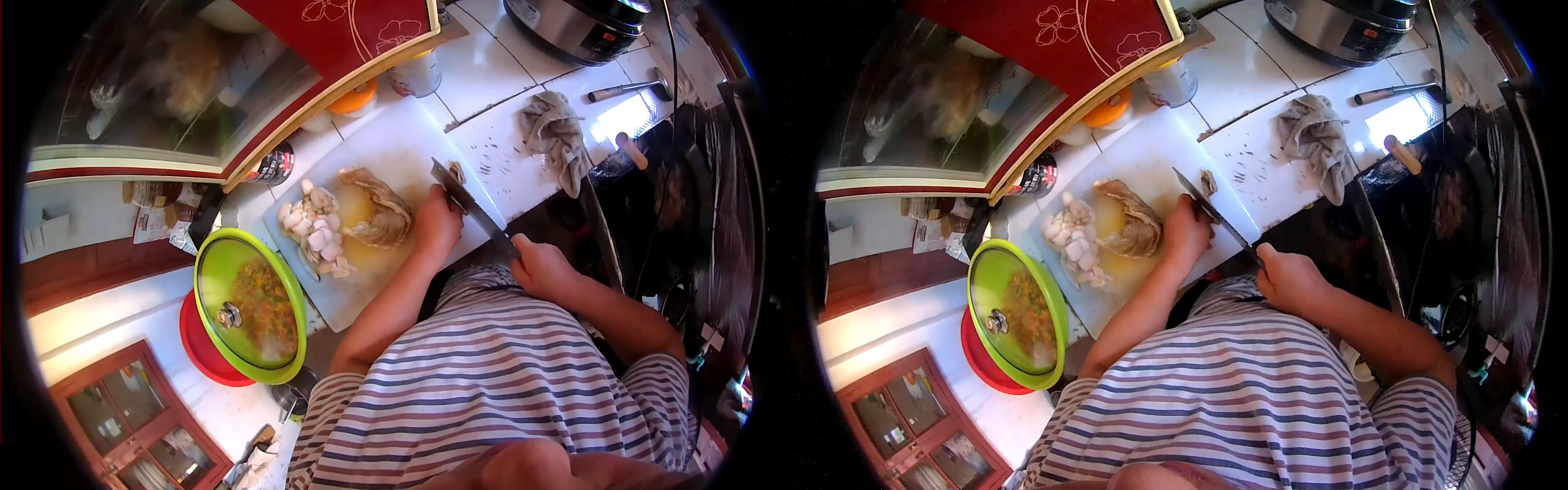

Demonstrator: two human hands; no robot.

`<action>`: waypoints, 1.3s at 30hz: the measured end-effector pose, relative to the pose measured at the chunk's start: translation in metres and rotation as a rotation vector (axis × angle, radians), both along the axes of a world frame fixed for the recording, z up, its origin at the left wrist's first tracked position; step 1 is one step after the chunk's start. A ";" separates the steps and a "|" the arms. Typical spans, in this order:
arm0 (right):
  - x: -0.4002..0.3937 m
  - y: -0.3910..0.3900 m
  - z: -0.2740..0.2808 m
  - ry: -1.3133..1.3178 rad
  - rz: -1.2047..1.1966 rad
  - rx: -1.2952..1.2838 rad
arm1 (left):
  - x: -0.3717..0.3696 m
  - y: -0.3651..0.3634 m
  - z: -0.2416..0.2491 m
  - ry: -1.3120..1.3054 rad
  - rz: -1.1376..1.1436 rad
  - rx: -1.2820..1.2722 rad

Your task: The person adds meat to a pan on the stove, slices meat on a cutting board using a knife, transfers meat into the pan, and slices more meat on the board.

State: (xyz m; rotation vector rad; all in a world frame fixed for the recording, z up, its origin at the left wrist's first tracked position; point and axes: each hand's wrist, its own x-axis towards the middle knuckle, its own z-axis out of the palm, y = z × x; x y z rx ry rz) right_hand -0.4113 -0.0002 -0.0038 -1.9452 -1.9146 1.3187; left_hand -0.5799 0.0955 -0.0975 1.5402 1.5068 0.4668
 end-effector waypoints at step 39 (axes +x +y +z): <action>0.007 0.009 -0.005 0.038 0.047 0.085 | 0.002 -0.001 0.019 -0.149 0.094 -0.219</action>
